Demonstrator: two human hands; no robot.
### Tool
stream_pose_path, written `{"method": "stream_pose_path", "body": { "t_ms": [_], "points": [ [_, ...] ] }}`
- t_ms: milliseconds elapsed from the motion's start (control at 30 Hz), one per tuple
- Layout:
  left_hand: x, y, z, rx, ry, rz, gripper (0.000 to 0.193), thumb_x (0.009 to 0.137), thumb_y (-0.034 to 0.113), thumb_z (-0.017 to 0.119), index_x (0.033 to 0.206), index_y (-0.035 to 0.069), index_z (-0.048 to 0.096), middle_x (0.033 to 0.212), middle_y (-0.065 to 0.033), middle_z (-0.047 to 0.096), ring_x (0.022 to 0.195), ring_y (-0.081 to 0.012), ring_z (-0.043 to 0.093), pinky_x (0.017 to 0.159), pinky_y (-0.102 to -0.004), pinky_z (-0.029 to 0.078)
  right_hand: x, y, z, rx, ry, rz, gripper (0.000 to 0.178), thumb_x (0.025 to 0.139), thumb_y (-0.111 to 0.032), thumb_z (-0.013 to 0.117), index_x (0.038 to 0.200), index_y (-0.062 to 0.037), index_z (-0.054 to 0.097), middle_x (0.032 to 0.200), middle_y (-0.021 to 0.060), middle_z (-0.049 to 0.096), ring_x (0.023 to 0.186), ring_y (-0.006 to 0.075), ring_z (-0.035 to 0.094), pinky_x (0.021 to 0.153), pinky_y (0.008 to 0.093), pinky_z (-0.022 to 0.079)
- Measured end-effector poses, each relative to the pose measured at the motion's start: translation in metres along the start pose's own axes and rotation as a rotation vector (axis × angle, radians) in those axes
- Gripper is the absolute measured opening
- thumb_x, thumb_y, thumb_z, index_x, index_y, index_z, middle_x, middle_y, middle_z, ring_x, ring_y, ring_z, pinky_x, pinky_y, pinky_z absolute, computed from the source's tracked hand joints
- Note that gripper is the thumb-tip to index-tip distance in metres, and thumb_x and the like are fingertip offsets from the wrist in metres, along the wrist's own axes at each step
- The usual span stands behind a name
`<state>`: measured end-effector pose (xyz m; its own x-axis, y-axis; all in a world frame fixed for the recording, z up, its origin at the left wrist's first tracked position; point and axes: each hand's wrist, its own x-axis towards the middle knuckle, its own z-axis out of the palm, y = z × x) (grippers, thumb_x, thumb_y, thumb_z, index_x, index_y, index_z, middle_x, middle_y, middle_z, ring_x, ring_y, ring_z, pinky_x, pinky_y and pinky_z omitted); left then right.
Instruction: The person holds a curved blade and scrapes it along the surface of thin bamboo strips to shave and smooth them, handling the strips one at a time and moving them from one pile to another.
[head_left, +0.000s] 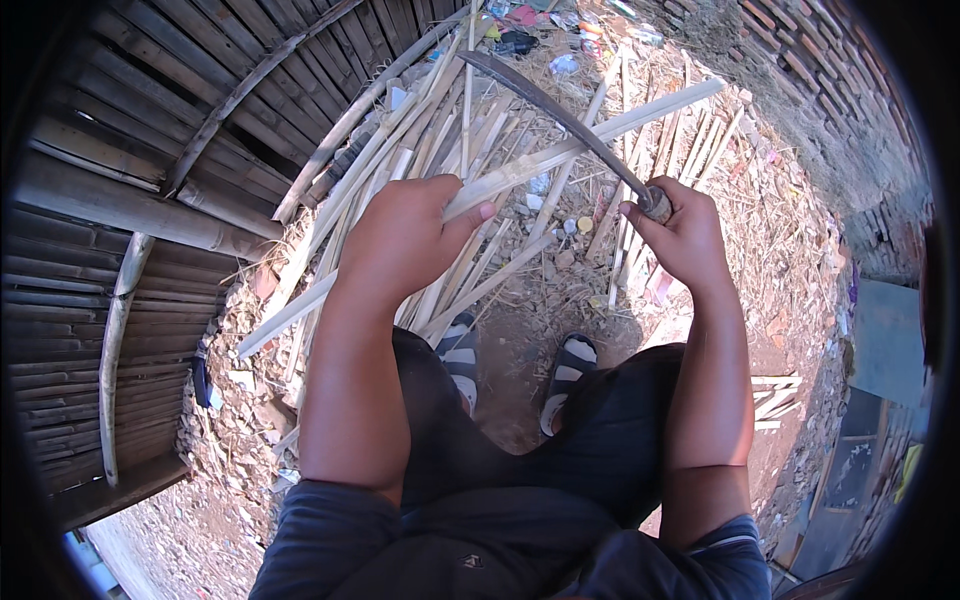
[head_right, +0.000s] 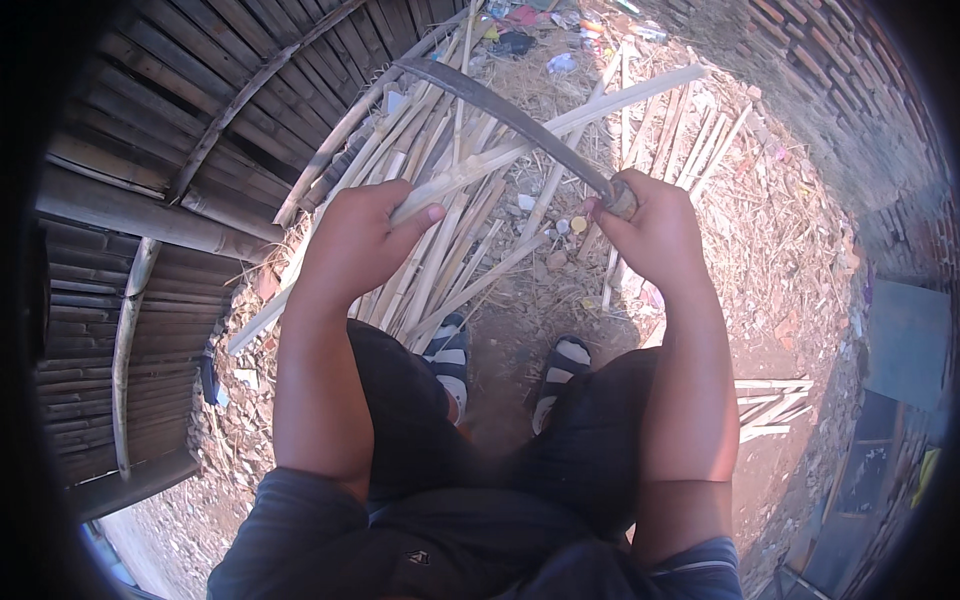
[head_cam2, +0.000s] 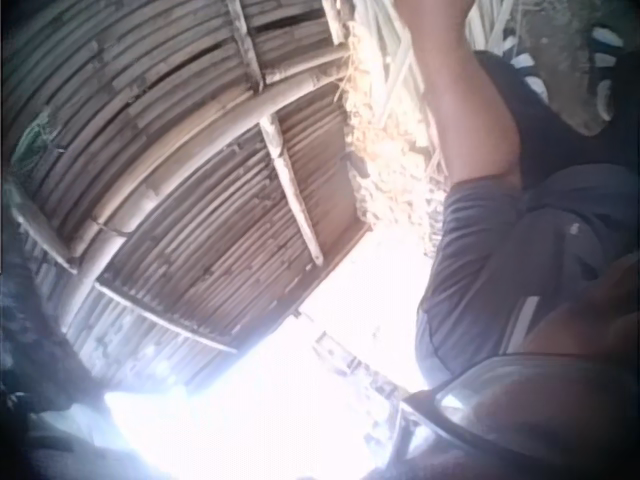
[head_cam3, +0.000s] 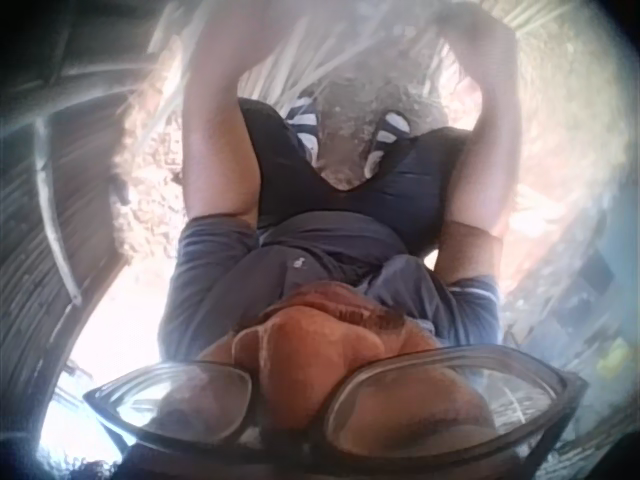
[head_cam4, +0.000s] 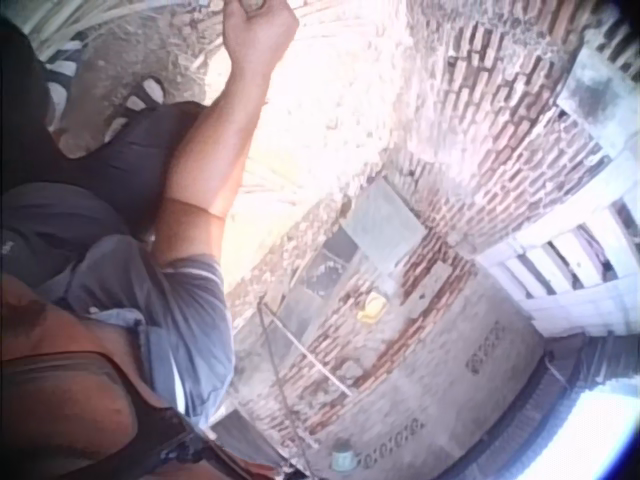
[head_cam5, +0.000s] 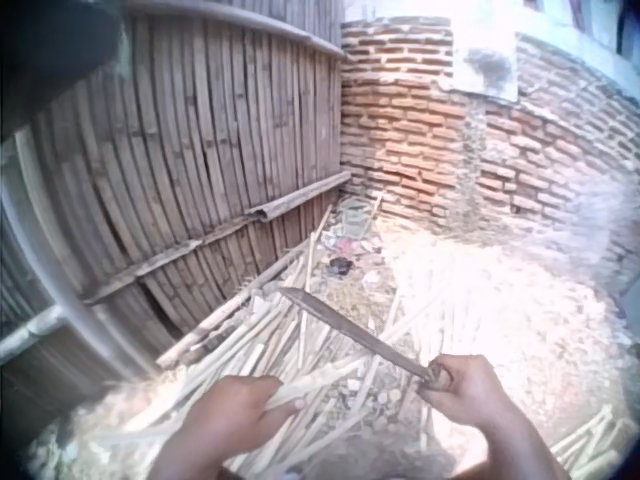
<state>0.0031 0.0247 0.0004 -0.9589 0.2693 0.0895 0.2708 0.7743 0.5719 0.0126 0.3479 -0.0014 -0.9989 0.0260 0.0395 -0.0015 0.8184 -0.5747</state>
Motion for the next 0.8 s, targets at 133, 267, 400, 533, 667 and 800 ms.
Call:
{"method": "stream_pose_path", "body": {
  "t_ms": [133,267,400,533,667,800],
  "points": [
    [0.001,-0.002,0.006,0.005,0.025,0.005,0.042,0.097,0.042,0.078,0.092,0.001,0.073,0.073,-0.0217,0.066,0.071,-0.0415,0.065,0.069,-0.048,0.052,-0.006,-0.007,0.009,-0.066,-0.004,-0.105,0.029,0.087,-0.029,0.087,0.095,-0.0037,0.074,0.074,0.0164,0.069,0.068,0.0318,0.068,0.067,0.0433,0.052],
    [-0.002,-0.006,0.005,0.054,0.073,0.073,0.042,0.097,0.043,0.078,0.091,0.001,0.073,0.074,-0.0215,0.067,0.073,-0.0432,0.066,0.069,-0.0498,0.052,-0.006,-0.016,0.006,-0.102,-0.04,-0.128,0.029,0.087,-0.029,0.086,0.097,-0.0045,0.074,0.075,0.0175,0.069,0.07,0.033,0.069,0.068,0.0433,0.052],
    [0.001,-0.003,0.004,0.062,0.063,0.006,0.043,0.096,0.043,0.077,0.09,0.001,0.072,0.075,-0.0217,0.067,0.075,-0.0441,0.067,0.069,-0.0506,0.052,0.005,0.013,-0.002,-0.025,0.041,0.031,0.027,0.088,-0.026,0.086,0.097,-0.0032,0.075,0.073,0.014,0.069,0.067,0.0262,0.069,0.066,0.0405,0.052],
    [0.001,0.001,0.003,0.05,0.048,-0.025,0.044,0.096,0.044,0.077,0.092,0.001,0.073,0.075,-0.0219,0.068,0.075,-0.0439,0.068,0.07,-0.0509,0.052,-0.006,0.0,0.006,0.025,0.025,-0.067,0.024,0.088,-0.024,0.085,0.096,-0.0039,0.075,0.073,0.0139,0.07,0.068,0.0268,0.069,0.067,0.0406,0.052],
    [0.0,-0.007,0.008,0.09,0.096,0.025,0.044,0.097,0.045,0.076,0.093,0.001,0.073,0.075,-0.0222,0.068,0.075,-0.0439,0.068,0.07,-0.0512,0.053,-0.01,-0.016,0.011,-0.155,-0.028,-0.221,0.027,0.087,-0.028,0.085,0.097,-0.0054,0.075,0.079,0.0179,0.07,0.074,0.0379,0.07,0.069,0.0457,0.054],
    [0.0,-0.002,0.003,0.093,0.074,-0.015,0.045,0.097,0.046,0.076,0.091,0.001,0.072,0.076,-0.0224,0.068,0.075,-0.0441,0.068,0.07,-0.0513,0.053,0.001,0.004,0.003,0.012,0.007,-0.019,0.029,0.088,-0.027,0.087,0.097,-0.0027,0.075,0.074,0.0157,0.069,0.068,0.0292,0.069,0.067,0.0419,0.053]
  ]
}}
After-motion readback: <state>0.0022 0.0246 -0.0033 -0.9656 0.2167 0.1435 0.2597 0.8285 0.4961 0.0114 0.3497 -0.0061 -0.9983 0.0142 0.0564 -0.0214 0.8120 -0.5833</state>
